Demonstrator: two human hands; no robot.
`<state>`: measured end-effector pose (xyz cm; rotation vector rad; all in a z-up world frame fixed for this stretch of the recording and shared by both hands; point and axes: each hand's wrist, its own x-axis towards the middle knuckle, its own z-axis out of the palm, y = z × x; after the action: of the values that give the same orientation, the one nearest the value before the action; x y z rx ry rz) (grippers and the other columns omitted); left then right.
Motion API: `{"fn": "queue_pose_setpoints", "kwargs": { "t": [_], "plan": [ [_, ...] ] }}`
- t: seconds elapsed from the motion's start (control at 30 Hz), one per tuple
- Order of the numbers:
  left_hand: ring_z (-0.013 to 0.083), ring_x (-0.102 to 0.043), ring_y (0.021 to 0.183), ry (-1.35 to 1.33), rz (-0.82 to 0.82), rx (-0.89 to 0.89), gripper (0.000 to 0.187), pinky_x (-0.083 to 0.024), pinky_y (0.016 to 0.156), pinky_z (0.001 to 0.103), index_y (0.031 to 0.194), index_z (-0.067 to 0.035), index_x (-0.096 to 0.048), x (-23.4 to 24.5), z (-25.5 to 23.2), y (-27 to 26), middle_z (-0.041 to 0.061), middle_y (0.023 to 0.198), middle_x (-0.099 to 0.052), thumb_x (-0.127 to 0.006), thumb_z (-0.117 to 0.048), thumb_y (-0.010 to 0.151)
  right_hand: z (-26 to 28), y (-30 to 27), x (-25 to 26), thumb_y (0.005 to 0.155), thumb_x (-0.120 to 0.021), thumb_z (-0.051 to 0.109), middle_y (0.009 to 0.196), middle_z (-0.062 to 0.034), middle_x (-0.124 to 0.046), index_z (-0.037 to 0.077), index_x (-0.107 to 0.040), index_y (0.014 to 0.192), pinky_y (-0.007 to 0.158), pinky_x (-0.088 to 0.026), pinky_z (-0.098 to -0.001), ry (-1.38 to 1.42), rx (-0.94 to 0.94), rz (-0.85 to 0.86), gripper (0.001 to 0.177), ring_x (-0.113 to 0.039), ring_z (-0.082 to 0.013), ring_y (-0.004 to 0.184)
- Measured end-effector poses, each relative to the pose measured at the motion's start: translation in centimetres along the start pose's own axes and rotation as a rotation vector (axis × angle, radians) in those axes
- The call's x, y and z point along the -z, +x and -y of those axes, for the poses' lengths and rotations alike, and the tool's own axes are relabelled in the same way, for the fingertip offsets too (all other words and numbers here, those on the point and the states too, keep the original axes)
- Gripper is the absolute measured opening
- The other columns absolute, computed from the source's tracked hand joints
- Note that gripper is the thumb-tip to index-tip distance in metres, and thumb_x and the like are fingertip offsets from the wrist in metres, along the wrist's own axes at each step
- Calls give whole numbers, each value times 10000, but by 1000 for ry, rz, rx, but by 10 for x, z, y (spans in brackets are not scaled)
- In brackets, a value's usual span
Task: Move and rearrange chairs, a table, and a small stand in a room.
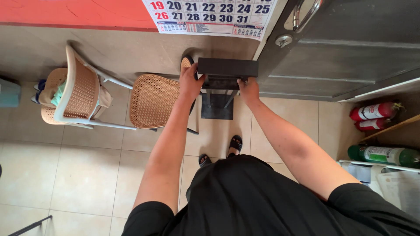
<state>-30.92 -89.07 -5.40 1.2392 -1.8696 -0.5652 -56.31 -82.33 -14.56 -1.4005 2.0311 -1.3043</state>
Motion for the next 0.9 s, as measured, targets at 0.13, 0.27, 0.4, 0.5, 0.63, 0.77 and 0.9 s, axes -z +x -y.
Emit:
{"fn": "queue_pose_setpoints", "kwargs": {
  "t": [0.13,0.27,0.4,0.5,0.63,0.77,0.9],
  "plan": [
    [351,-638,1054,0,20,61,523,-532,906,427,1331,-122,-625,4,3,-5,153,1084,-676,-808,-150,842,-11,-4,-7,992,-731,162,953,-162,-717,-16,-590,1187,744,-511,-406,-27,-36,88,299,-674,-313,855],
    [382,-610,1192,-151,65,105,752,-499,978,446,1506,-99,-397,3,17,-25,225,1248,-648,-778,-118,858,-32,-25,-14,1001,-641,105,1138,-108,-678,-6,-450,1398,857,-537,-339,295,17,183,454,-677,-200,1034],
    [364,-598,1324,-365,128,134,889,-469,1080,443,1603,-77,-218,8,13,-43,239,1360,-642,-740,-82,883,5,-58,6,1002,-636,143,1069,-171,-654,66,-376,1579,846,-508,-318,183,-237,224,638,-598,-204,941],
    [354,-597,1323,-315,168,209,902,-464,1091,435,1613,-67,-200,12,15,-53,230,1362,-637,-749,-102,898,-23,-69,0,1000,-672,168,1179,-154,-637,54,-305,1597,919,-501,-285,183,-167,190,710,-605,-191,1017],
    [354,-565,1355,-321,177,169,918,-439,1118,436,1606,-29,-176,4,34,-69,226,1414,-608,-760,-111,902,-22,-77,0,1008,-666,194,1256,-195,-647,37,-256,1595,981,-492,-293,180,-156,169,733,-642,-204,1118],
    [354,-531,1398,-348,158,100,925,-412,1149,441,1597,7,-179,7,42,-85,228,1467,-573,-763,-113,890,-10,-83,5,1003,-665,203,1409,-266,-562,46,-230,1606,1048,-497,-329,301,-176,154,760,-620,-250,1277],
    [350,-512,1413,-305,187,155,930,-419,1141,433,1598,7,-173,26,41,-101,211,1488,-556,-758,-140,890,-4,-94,9,1004,-668,202,1457,-300,-509,44,-211,1606,1068,-496,-346,327,-185,129,772,-589,-286,1332]
  ]
}}
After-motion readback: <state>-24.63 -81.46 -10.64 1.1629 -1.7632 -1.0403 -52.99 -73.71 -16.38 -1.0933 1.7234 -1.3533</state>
